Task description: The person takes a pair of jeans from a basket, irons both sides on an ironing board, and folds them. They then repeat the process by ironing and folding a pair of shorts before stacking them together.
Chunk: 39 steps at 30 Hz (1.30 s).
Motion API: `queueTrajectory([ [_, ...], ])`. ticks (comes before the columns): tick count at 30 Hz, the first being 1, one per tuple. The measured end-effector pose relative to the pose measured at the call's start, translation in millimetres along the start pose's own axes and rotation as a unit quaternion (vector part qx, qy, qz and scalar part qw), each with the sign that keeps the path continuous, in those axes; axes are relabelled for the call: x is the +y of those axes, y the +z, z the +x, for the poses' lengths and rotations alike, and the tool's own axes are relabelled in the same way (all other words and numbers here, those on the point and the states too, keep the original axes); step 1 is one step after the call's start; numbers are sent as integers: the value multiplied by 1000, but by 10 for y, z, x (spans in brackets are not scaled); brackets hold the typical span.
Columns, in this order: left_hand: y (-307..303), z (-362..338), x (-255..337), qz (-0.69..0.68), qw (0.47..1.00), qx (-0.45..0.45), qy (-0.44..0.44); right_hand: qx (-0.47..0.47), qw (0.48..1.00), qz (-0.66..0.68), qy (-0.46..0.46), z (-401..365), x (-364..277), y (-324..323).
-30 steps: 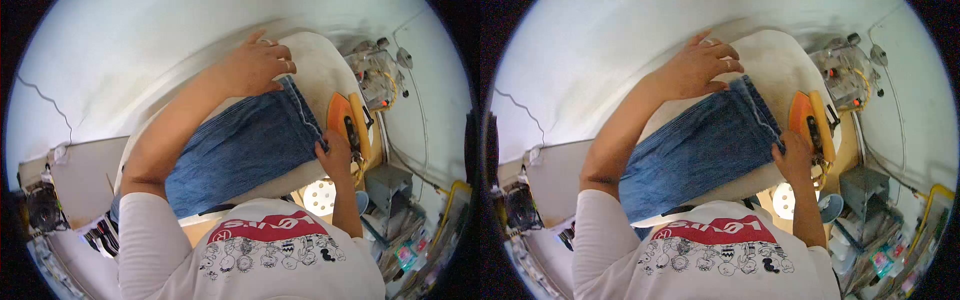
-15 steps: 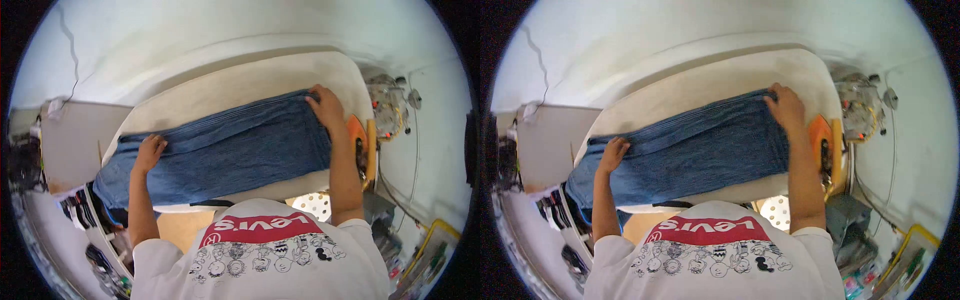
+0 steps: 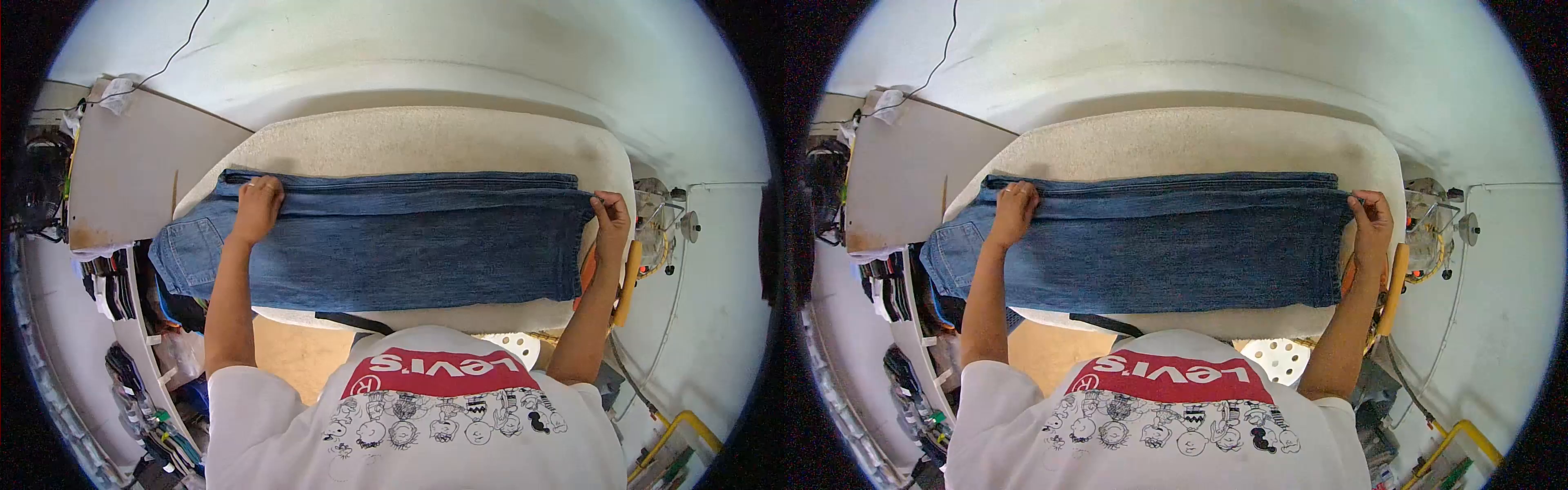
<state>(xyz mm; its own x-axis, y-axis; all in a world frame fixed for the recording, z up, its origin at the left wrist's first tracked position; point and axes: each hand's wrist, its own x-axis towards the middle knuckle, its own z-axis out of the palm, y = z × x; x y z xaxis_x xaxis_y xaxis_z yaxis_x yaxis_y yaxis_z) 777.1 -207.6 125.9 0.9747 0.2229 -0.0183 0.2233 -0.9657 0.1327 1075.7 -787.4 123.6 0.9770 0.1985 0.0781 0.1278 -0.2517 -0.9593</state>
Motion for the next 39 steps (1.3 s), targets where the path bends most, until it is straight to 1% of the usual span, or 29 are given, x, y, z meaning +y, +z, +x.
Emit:
queueTrajectory([
  [1, -15, 33, 15, 0, 1000, 0, -1, 13, 1000, 13, 0, -3, -28, 16],
  [3, -22, 107, 86, 53, 993, 82, -62, 25, 999, 25, 2, -8, -21, 39],
  [6, 211, 192, 162, 93, 988, 99, -71, 30, 999, -27, 5, 76, 122, 90],
  [7, 242, 200, 222, 91, 989, 99, -68, 37, 996, -83, -7, 103, 127, 153],
  [8, 283, 190, 307, 98, 981, 135, -101, 44, 989, -140, -18, 109, 139, 202],
  [9, 330, 179, 412, 104, 971, 171, -132, 48, 988, -145, -16, 111, 214, 254],
  [10, 366, 150, 539, 98, 972, 170, -128, 74, 974, -215, -14, 111, 284, 331],
  [11, 395, 105, 683, 53, 960, 242, -132, 101, 954, -282, -13, 100, 336, 364],
  [12, 425, 53, 847, 6, 940, 313, -135, 139, 918, -359, -93, 22, 217, 468],
  [13, 471, -49, 1046, -20, 956, 268, -121, 173, 868, -433, -170, -118, 60, 672],
  [14, 511, -159, 1272, -47, 969, 221, -104, 152, 903, -380, -130, -299, -86, 978],
  [15, 522, -245, 1534, -58, 982, 168, -67, 81, 926, -344, -132, -504, -330, 1279],
  [16, 526, -307, 1768, -70, 990, 115, -28, 25, 909, -358, -210, -753, -455, 1603],
  [17, 557, -337, 1929, -80, 990, 115, -17, -94, 936, -293, -169, -980, -737, 1878],
  [18, 588, -343, 2071, -75, 995, 63, -12, -304, 869, -350, -176, -1095, -903, 2064],
  [20, 656, -308, 2192, -31, 999, -6, -8, -277, 860, -277, -327, -1470, -313, 2224],
  [21, 660, -284, 2207, -36, 999, -5, -1, -273, 860, -284, -324, -1336, -335, 2058],
  [23, 616, -262, 2227, -22, 1000, -11, -13, -272, 830, -465, -142, -782, -398, 1493],
  [25, 606, -257, 2263, -17, 999, -27, -16, -58, 858, -490, -142, -418, 232, 864],
  [27, 610, -245, 2277, -6, 999, -20, -24, -27, 823, -553, -131, -329, 239, 535],
  [28, 615, -240, 2277, -8, 1000, -16, -21, -22, 821, -555, -132, -328, 205, 443],
  [30, 632, -228, 2274, -24, 999, -20, -28, -85, 817, -562, -96, -357, 57, 275],
  [31, 609, -216, 2288, -27, 999, -16, -29, -33, 815, -569, -107, -424, -139, 138],
  [33, 556, -248, 2384, -44, 997, -55, 37, 62, 801, -579, -142, -618, -428, -304],
  [34, 567, -295, 2471, -48, 997, -55, 33, 108, 791, -580, -164, -732, -475, -566],
  [36, 595, -324, 2723, -72, 976, -126, 160, 126, 853, -506, 18, -995, -279, -974],
  [37, 674, -321, 2831, -74, 978, -121, 155, 124, 853, -507, 11, -1074, -259, -1024],
  [38, 798, -323, 2933, -77, 971, -84, 211, 107, 944, -282, 130, -1122, -250, -1041],
  [39, 864, -348, 3006, -78, 961, -49, 262, 75, 966, -39, 245, -1134, -252, -1059],
])
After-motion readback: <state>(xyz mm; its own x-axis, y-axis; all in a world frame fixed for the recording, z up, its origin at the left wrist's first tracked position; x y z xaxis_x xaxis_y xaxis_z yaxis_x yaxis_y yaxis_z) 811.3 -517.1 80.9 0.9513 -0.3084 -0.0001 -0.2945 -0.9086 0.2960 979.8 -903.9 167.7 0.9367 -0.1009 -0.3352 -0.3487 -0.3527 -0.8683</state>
